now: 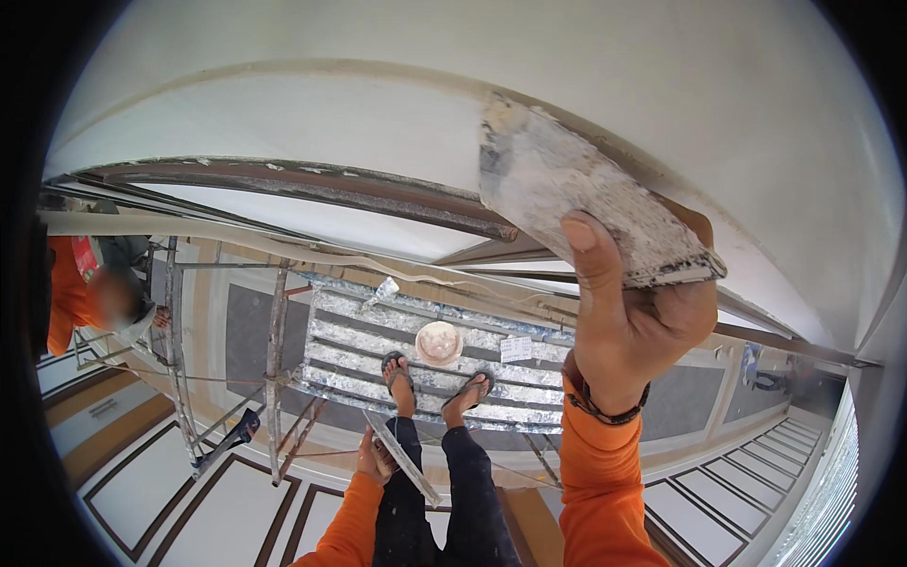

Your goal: The person applies plaster to a curved ceiling section using a trowel and a hawk. They repeatedly scoop material from a container, spread it onto the ceiling, and smooth the surface. Another worker is visible in the background performing similar tasks.

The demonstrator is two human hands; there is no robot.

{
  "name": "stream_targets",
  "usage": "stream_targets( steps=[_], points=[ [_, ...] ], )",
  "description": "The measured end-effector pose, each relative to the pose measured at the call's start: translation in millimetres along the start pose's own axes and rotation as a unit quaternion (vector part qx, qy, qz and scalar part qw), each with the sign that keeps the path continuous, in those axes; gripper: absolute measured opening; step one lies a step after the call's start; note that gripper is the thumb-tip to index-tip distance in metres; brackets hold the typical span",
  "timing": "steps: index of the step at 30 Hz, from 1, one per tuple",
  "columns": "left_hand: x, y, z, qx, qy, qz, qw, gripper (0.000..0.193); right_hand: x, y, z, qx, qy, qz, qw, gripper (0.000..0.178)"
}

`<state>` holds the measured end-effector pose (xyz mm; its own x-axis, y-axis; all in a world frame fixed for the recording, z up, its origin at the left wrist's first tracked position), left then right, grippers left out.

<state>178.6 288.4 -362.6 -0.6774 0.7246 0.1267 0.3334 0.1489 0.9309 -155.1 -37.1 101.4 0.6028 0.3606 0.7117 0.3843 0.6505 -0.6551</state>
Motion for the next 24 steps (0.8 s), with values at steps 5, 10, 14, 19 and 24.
stream_targets(
  steps=[5, 10, 14, 19, 24],
  points=[
    [-3, -4, 5, -0.01, -0.002, -0.005, 1.0, 0.054, 12, -2, -8, 0.015, 0.081, 0.031, 0.996, 0.036],
    [-3, -4, 6, 0.0, 0.004, -0.006, 1.0, 0.053, 15, -8, -3, 0.062, 0.122, 0.003, 0.991, 0.033],
    [-2, -4, 5, 0.012, 0.019, 0.01, 1.0, 0.055, 6, -4, 8, -0.016, 0.042, -0.005, 0.999, 0.027],
    [-9, 0, 4, 0.009, 0.007, -0.009, 1.0, 0.054, 8, -6, 0, -0.008, 0.035, -0.006, 0.999, 0.027],
    [-18, 5, 0, 0.014, 0.004, -0.019, 1.0, 0.051, 17, -7, -22, -0.032, 0.0, 0.015, 0.999, 0.026]
  ],
)
Point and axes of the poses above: each hand's wrist, its own y-axis away from the middle knuckle, its own z-axis out of the back of the hand, x = y × z, the point moved 8 cm from there along -y, towards the middle knuckle, and after that the axes turned 1 degree about y, right-handed, at the moved point
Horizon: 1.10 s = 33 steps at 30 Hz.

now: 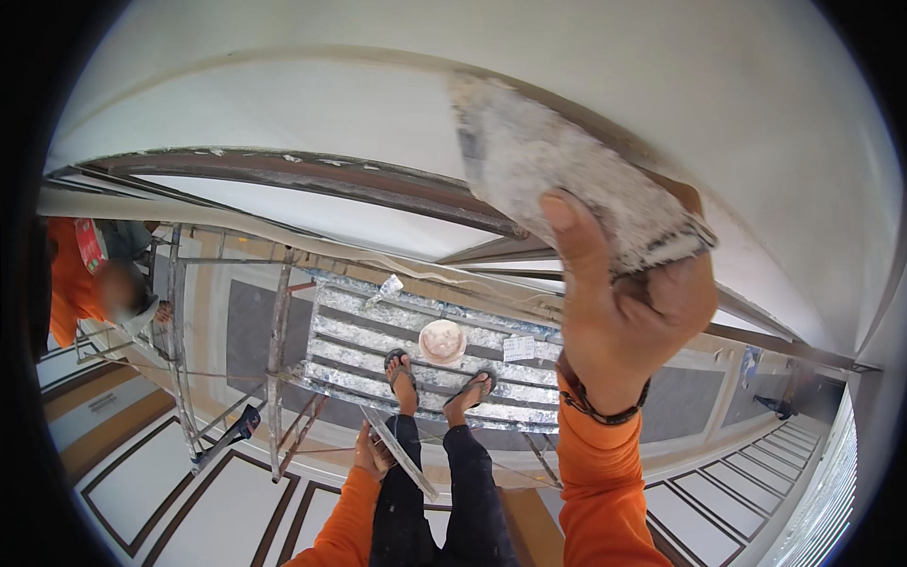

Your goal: The person applies plaster to a curved ceiling section using a trowel and a hawk. They repeatedly scoop material from a container, spread it onto the ceiling, and smooth the surface. Another worker is visible in the background performing similar tasks.

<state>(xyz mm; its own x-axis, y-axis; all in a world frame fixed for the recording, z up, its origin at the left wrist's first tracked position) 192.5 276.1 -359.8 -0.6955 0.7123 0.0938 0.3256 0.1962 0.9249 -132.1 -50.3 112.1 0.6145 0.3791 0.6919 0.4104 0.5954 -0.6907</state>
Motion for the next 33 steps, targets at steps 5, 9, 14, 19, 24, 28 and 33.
stream_targets(
  steps=[5, 9, 14, 19, 24, 28, 33],
  points=[
    [2, -5, 9, -0.023, -0.013, -0.008, 1.0, 0.052, 12, 5, -27, 0.176, 0.103, 0.033, 0.978, 0.024],
    [-1, 1, -21, 0.031, -0.021, -0.007, 0.999, 0.048, -3, 30, -17, 0.254, 0.036, -0.018, 0.966, 0.026],
    [-23, 15, -70, 0.024, -0.044, -0.051, 0.997, 0.046, -50, 92, 19, 0.279, -0.041, -0.228, 0.932, 0.029],
    [-34, 22, -101, 0.016, -0.045, -0.1, 0.994, 0.045, -77, 158, 46, 0.223, -0.091, -0.38, 0.893, 0.033],
    [-26, 36, -126, 0.062, -0.057, -0.078, 0.993, 0.044, -95, 187, 73, 0.157, -0.114, -0.449, 0.872, 0.032],
    [-19, 48, -157, 0.108, -0.094, -0.083, 0.986, 0.045, -112, 207, 94, 0.077, -0.186, -0.498, 0.843, 0.031],
    [-9, 54, -175, 0.139, -0.122, -0.097, 0.978, 0.045, -123, 213, 121, 0.006, -0.265, -0.524, 0.81, 0.029]
  ],
)
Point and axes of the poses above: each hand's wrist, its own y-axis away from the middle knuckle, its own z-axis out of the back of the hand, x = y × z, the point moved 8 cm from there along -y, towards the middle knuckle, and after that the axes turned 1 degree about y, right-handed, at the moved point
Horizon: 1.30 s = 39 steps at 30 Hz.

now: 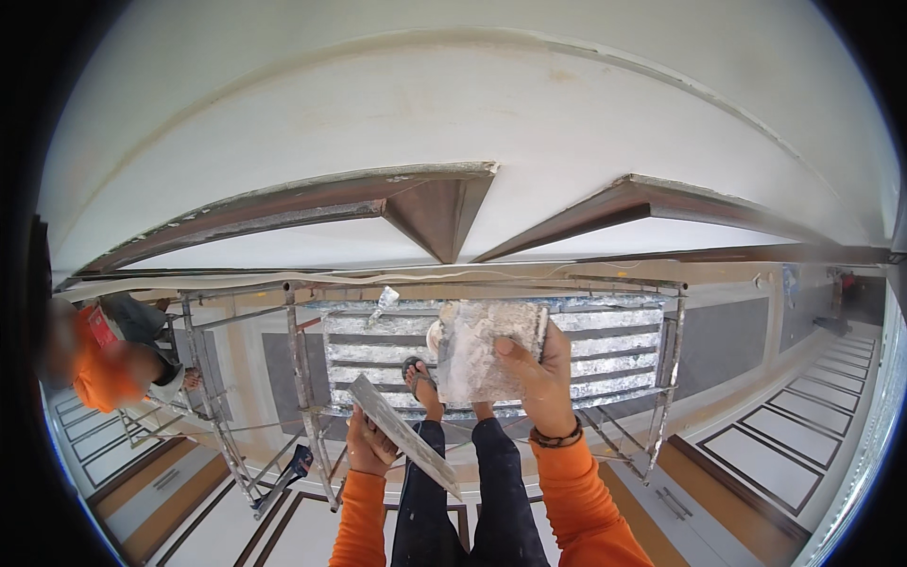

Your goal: The person applies plaster to a curved ceiling section using a trowel and a hawk. They repeatedly scoop material from a container, spread it onto the ceiling, and smooth the surface. Another worker is visible in the background performing similar tasks.

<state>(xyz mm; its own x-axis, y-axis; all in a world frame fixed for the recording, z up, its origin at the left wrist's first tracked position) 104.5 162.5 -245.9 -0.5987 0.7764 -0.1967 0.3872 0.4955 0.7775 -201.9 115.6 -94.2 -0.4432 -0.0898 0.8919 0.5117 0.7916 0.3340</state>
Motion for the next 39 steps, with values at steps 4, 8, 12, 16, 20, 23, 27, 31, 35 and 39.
stream_targets(
  steps=[4, 8, 12, 16, 20, 23, 27, 31, 35, 39],
  points=[
    [-2, 8, -10, -0.017, -0.143, -0.047, 0.988, 0.036, -10, 15, 14, 0.037, -0.004, -0.085, 0.996, 0.023],
    [1, 10, -54, 0.014, -0.255, -0.051, 0.966, 0.023, -45, 44, -2, 0.24, -0.009, -0.102, 0.965, 0.027],
    [7, 6, -88, 0.024, -0.21, -0.019, 0.977, 0.031, -87, 83, -4, 0.278, 0.009, -0.211, 0.937, 0.044],
    [14, 5, -106, 0.039, -0.265, -0.042, 0.963, 0.037, -110, 94, -2, 0.273, -0.034, -0.214, 0.937, 0.056],
    [22, -2, -116, 0.067, -0.338, -0.079, 0.935, 0.043, -121, 93, 7, 0.283, -0.026, -0.221, 0.933, 0.057],
    [28, -6, -132, 0.129, -0.418, -0.068, 0.897, 0.042, -132, 98, 18, 0.274, -0.014, -0.262, 0.925, 0.053],
    [20, -1, -142, 0.115, -0.575, -0.036, 0.809, 0.034, -131, 106, 30, 0.258, -0.029, -0.308, 0.915, 0.052],
    [-64, 34, -222, 0.087, -0.701, -0.289, 0.646, 0.022, -119, 95, 46, 0.238, -0.058, -0.247, 0.938, 0.054],
    [-168, 123, -298, -0.05, -0.627, -0.632, 0.452, 0.027, -106, 96, 58, 0.199, -0.033, -0.222, 0.954, 0.054],
    [-212, 147, -340, -0.083, -0.561, -0.753, 0.335, 0.037, -113, 93, 81, 0.17, -0.002, -0.226, 0.959, 0.049]
  ],
)
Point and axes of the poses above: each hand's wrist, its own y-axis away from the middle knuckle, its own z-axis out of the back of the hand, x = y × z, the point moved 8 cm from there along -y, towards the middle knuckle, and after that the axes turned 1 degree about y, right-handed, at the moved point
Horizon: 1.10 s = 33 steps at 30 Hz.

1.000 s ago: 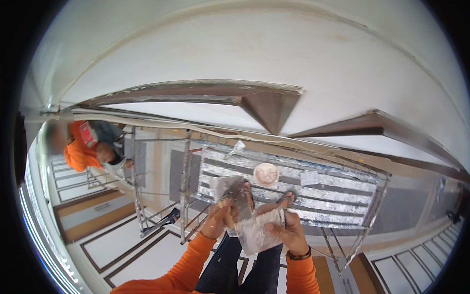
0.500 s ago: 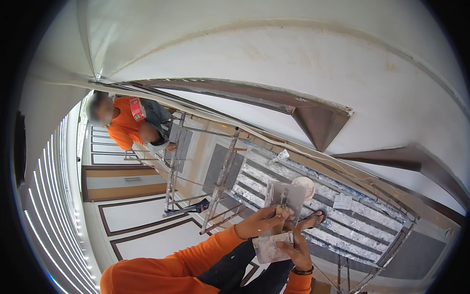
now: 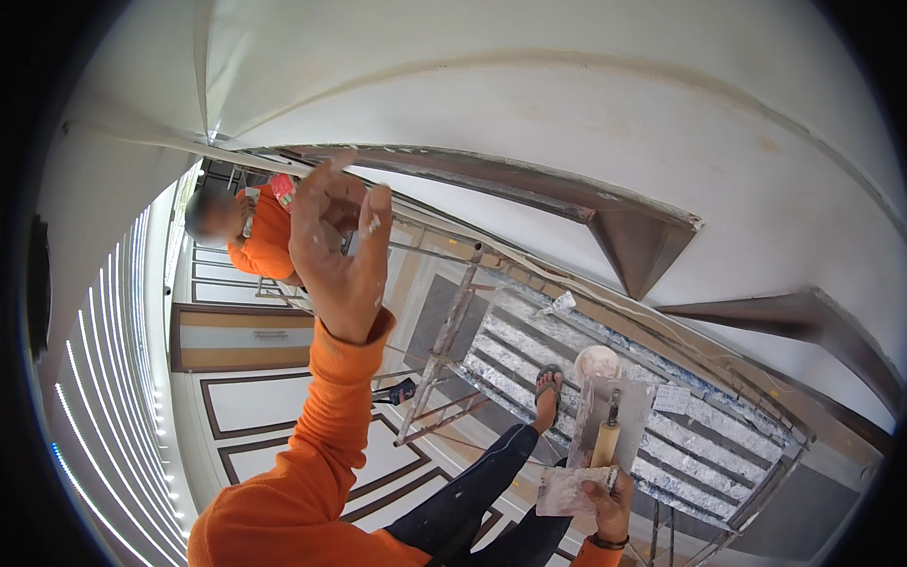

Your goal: The person applies plaster to a curved ceiling section using a trowel and a hawk. They repeatedly scoop material from a container, spread it onto the ceiling, and smooth the surface. Another worker is visible in the background performing similar tasks.

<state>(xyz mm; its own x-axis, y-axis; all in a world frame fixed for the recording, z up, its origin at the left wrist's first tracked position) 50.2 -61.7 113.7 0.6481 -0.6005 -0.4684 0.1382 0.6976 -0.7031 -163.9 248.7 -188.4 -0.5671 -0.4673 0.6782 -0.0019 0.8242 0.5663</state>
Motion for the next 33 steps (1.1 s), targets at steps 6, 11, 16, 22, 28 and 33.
stream_targets(
  steps=[6, 11, 16, 22, 28, 33],
  points=[
    [5, -37, 0, -0.011, -0.079, -0.048, 0.996, 0.046, -17, 4, -2, 0.012, 0.016, -0.028, 0.999, 0.041],
    [9, -42, -2, 0.005, -0.114, -0.058, 0.992, 0.043, -19, 0, -15, 0.018, 0.017, -0.019, 1.0, 0.045],
    [14, -44, -6, 0.002, -0.105, -0.071, 0.992, 0.043, -21, -3, -23, 0.028, 0.026, -0.027, 0.999, 0.046],
    [16, -45, -8, 0.005, -0.074, -0.064, 0.995, 0.045, -25, -3, -25, 0.035, 0.046, -0.036, 0.998, 0.048],
    [17, -43, -11, 0.009, -0.048, -0.07, 0.996, 0.044, -32, -3, -28, 0.037, 0.046, -0.04, 0.997, 0.041],
    [3, -38, -10, -0.01, -0.012, -0.143, 0.99, 0.029, -37, -5, -32, 0.042, 0.058, -0.051, 0.996, 0.039]
  ],
)
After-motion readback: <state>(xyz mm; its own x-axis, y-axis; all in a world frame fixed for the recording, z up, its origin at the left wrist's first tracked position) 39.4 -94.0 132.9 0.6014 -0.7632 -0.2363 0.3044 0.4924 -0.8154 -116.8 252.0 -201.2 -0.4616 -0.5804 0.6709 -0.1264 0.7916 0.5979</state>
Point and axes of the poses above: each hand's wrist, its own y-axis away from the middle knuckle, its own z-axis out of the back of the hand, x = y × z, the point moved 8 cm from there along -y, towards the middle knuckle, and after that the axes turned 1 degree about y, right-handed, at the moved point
